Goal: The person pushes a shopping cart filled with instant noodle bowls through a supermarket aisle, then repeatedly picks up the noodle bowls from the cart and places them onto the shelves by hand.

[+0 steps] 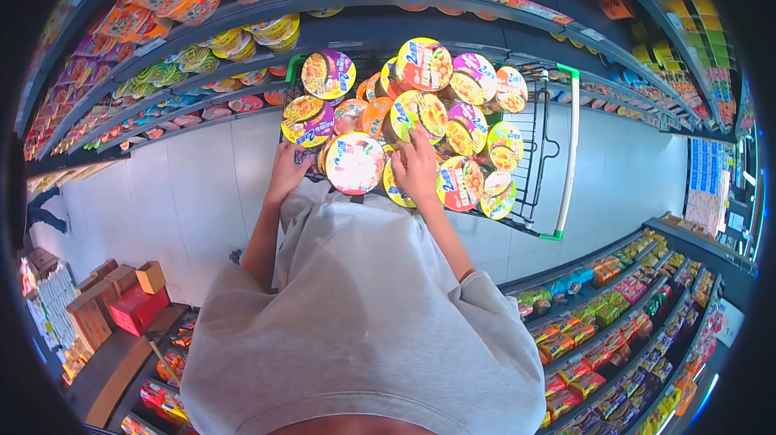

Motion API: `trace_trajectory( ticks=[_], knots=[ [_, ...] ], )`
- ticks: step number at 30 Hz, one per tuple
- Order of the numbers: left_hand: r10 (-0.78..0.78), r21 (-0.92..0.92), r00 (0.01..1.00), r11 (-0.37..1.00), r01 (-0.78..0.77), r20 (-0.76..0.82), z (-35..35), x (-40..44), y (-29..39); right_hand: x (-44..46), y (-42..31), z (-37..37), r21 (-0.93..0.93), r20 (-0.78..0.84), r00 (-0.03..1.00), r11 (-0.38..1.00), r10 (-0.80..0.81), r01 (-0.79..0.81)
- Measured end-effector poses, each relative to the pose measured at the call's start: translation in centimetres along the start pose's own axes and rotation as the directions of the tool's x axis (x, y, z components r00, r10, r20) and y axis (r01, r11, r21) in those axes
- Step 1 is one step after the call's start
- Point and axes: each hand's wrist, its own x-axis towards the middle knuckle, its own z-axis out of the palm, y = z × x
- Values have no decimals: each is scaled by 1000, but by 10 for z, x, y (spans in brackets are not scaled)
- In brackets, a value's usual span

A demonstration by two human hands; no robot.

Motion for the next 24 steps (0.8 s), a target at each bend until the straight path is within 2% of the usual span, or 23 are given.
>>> trace_trajectory(
  ticks=[2, 5, 6, 9, 13, 17, 20, 24],
  knots=[
    [-28, 144, 999, 989, 22, 37, -3, 15, 10, 1, 0, -1, -10, -22, 1000, 1000, -6, 6],
    [-5, 277, 994, 960, 34, -105, -8, 46, 17, 6, 2, -4, 20, 4, 999, 999, 36, -36],
    [18, 281, 994, 960, 12, -104, -11, 57, 17, 7, 3, -5, 21, -6, 999, 999, 36, -36],
    [36, 304, 999, 952, -31, -11, -17, 85, 17, 12, 5, -6, 17, -25, 999, 999, 39, -39],
    [-84, 385, 980, 923, 10, 178, -5, 99, 21, 19, 10, -5, 12, -40, 997, 998, 68, -67],
    [-171, 314, 968, 943, 108, 183, 5, 102, 17, 23, 11, -5, 19, -49, 995, 996, 92, -91],
    [-194, 334, 959, 935, 118, 204, 3, 107, 16, 21, 12, -2, -17, -49, 995, 996, 84, -85],
    [-78, 443, 966, 896, -40, 246, 1, 108, 22, 20, 12, 1, -36, -57, 995, 996, 84, -86]
  ],
)
